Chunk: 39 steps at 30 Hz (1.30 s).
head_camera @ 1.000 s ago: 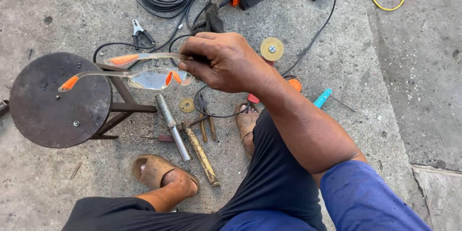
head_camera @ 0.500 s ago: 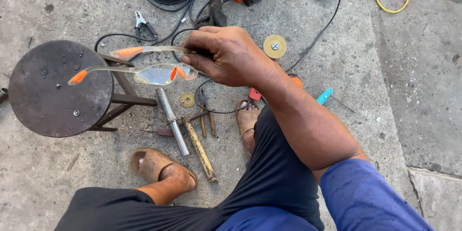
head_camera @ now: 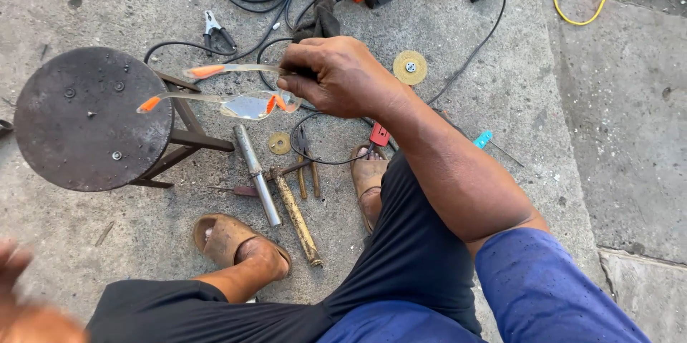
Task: The person sits on a concrete floor and handles a metal pipe, safety glasses, and small metal discs. They inspect the safety glasses and then use a red angle grinder to grind the end of the metal pipe.
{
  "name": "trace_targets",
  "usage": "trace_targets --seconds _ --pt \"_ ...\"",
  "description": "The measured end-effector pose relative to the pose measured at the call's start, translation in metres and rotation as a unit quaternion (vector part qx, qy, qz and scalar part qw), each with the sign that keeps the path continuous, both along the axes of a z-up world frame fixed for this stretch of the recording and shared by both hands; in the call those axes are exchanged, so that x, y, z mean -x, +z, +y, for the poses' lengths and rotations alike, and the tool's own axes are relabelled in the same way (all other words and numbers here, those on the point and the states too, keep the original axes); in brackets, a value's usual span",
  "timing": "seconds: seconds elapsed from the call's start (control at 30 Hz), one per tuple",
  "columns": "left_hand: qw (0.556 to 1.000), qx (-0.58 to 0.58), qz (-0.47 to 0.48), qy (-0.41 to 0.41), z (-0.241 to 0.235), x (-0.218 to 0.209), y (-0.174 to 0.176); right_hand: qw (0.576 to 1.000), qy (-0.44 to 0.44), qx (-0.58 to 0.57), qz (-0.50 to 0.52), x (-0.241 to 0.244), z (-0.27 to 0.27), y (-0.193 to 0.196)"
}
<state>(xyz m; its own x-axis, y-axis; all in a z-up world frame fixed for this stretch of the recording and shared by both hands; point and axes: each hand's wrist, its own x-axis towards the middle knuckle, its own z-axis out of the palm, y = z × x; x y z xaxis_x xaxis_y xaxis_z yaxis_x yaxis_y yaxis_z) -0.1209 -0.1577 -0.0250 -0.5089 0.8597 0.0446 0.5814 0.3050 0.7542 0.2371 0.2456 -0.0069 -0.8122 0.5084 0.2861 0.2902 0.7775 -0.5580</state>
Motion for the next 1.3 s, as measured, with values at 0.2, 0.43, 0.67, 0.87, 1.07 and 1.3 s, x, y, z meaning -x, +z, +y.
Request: trace_targets --seconds 0.2,0.43,0.67,0.87,1.07,1.3 --pt "0.904 -0.277 -0.307 0.111 0.200 -0.130 0.024 0.999 -0.003 0.031 -0.024 -0.014 0.009 0.001" --pt "0.932 -0.132 -0.336 0.026 0.179 -0.151 -0.029 0.999 -0.010 0.036 -0.027 -0.021 0.007 0.011" --pt "0.943 -0.135 -0.302 -0.032 0.175 -0.152 -0.015 0.998 0.051 0.038 0.005 -0.013 -0.015 0.023" --pt "0.931 -0.197 -0.307 -0.008 0.166 -0.139 -0.010 0.995 0.076 0.065 0.025 -0.010 -0.022 0.028" --pt "0.949 -0.150 -0.274 0.035 0.165 -0.131 0.007 0.988 0.109 0.087 0.064 -0.003 -0.023 0.039" --pt "0.973 -0.144 -0.182 0.014 0.160 -0.133 0.016 0.981 0.132 0.102 0.098 -0.006 -0.023 0.046"
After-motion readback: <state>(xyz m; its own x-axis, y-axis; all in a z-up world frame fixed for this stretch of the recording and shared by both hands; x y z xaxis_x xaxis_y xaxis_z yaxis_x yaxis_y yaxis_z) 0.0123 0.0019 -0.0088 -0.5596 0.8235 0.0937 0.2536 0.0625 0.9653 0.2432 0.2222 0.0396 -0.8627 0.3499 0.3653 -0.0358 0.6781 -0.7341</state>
